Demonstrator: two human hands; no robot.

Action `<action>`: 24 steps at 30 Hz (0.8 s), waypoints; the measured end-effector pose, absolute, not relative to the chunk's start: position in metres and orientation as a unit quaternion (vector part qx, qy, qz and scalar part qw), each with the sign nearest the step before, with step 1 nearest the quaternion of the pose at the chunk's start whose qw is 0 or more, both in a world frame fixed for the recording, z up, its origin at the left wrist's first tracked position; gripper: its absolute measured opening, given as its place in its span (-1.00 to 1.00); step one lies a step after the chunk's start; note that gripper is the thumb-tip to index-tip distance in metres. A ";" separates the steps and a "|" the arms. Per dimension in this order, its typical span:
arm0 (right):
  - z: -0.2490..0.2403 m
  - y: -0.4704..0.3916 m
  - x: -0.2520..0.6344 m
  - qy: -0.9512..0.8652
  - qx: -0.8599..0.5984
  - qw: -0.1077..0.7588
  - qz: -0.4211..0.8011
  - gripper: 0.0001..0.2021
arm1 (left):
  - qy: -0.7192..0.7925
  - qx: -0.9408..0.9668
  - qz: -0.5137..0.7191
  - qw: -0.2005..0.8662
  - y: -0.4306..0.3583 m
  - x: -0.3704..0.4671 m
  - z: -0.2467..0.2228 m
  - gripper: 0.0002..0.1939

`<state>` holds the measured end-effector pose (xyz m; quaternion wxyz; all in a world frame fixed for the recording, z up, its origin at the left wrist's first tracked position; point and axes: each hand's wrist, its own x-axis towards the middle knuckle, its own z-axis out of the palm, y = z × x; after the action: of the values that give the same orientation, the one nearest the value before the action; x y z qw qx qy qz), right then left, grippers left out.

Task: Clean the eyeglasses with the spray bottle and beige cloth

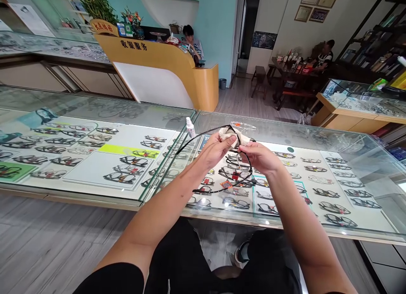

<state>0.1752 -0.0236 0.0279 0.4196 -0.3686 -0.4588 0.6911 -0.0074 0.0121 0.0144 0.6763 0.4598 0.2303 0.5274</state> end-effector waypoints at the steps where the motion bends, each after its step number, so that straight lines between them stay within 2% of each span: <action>1: 0.027 -0.024 0.174 -0.461 -0.368 0.421 0.688 -0.57 | 0.236 0.453 0.534 0.673 0.012 -0.007 0.013 -0.42; 7: 0.026 -0.025 0.163 -0.458 -0.345 0.445 0.688 -0.57 | 0.248 0.401 0.565 0.677 0.013 -0.007 0.016 -0.39; 16: 0.024 -0.020 0.172 -0.423 -0.345 0.488 0.682 -0.62 | 0.191 0.500 0.477 0.697 0.008 -0.016 0.026 -0.53; 24: 0.027 -0.032 0.148 -0.471 -0.328 0.459 0.678 -0.53 | 0.265 0.463 0.565 0.629 0.012 -0.007 0.013 -0.35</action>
<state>0.1482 -0.0319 0.0268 0.4587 -0.3281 -0.4712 0.6782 -0.0068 0.0116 0.0132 0.6289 0.4635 0.2652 0.5651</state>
